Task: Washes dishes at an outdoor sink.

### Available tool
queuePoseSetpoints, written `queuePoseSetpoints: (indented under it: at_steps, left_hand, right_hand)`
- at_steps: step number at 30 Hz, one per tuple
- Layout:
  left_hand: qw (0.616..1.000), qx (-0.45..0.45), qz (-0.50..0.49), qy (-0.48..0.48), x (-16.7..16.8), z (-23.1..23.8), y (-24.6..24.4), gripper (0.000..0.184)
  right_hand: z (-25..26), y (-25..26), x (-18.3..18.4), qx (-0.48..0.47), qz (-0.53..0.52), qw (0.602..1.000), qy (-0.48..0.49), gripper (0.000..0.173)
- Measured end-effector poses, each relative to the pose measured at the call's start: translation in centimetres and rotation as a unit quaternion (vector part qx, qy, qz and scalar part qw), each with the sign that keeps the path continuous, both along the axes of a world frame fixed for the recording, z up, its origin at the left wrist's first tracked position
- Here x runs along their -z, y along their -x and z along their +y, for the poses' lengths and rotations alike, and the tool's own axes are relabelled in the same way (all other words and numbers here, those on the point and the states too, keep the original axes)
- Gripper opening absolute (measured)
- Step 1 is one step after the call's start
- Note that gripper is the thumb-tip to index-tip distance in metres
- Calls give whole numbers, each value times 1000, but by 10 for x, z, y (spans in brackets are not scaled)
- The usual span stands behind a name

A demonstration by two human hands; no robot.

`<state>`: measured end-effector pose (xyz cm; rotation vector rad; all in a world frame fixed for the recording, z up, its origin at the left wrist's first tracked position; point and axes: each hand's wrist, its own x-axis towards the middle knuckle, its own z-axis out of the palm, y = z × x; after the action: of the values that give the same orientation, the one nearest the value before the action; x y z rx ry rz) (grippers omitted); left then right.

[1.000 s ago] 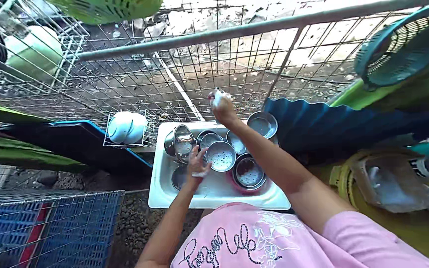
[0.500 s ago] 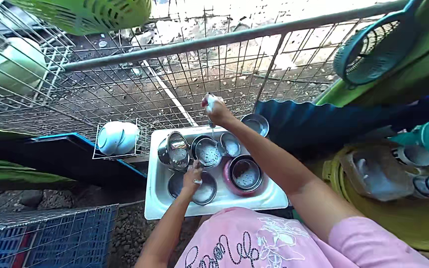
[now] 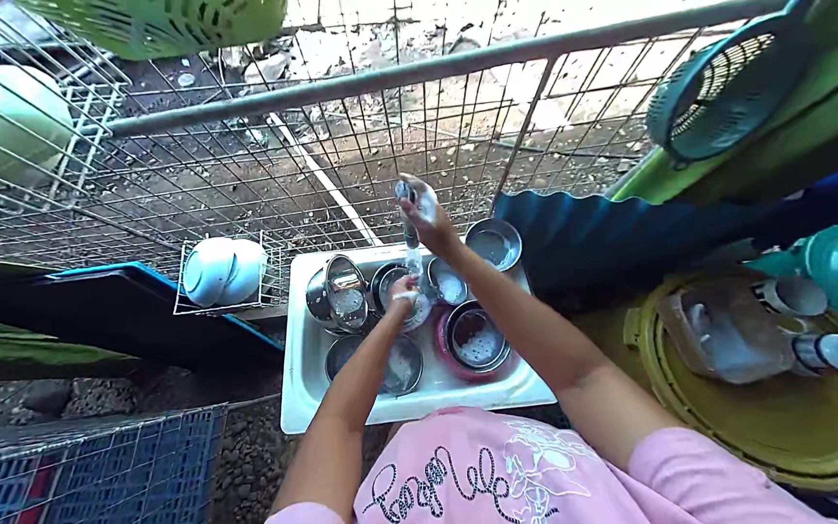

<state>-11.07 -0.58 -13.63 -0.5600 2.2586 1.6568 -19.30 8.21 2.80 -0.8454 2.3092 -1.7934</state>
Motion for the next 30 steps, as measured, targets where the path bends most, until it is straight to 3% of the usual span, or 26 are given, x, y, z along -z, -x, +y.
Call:
queuePoseSetpoints:
  at_steps: [2,3,6,8,10,11,15,18,20,23,25,26,28,30]
  left_hand:
    - [977,-157,-51,-135,-12,9,26,25]
    - [974,-164,-68,-144,-18,11,36,24]
    - [998,-3,-69,-6,-14,12,50,37]
    - [991,80,-50,91,2,17,56,50]
    - [972,120,-70,190,11,26,55,66]
    - [959,145,-94,224,12,28,51,67]
    - [954,182,-130,199,4,21,48,50]
    - [984,104,-88,119,-10,1,48,45]
    - [996,39,-76,40,-12,-10,49,47]
    - [997,-38,-43,-48,-17,-17,41,53]
    - [998,-48,-11,-48,-31,-18,42,51]
    - [998,-40,7,-44,-39,-18,42,48]
    - [999,-21,34,-24,-45,-17,40,41]
    - [998,-5,56,9,-42,-11,40,35]
  right_hand:
    - [9,-15,16,45,3,998,49,55]
    - [11,-15,27,60,53,996,37,57]
    - [11,6,36,50,260,961,-82,59]
    - [8,24,13,-19,321,928,-190,43]
    - [0,41,-1,-84,364,899,-228,21]
    - [-1,44,-7,-102,372,891,-242,20]
    - [-4,38,-4,-48,384,887,-253,24]
    - [-12,30,4,7,374,898,-233,23]
    - [-14,26,3,21,351,910,-221,26]
    - [10,0,15,43,264,950,-161,49]
    - [32,-28,59,91,102,988,-68,45]
    - [38,-38,84,110,-11,992,-64,37]
    - [41,-43,121,81,-171,968,-167,32]
    - [33,-27,137,111,-234,934,-245,37]
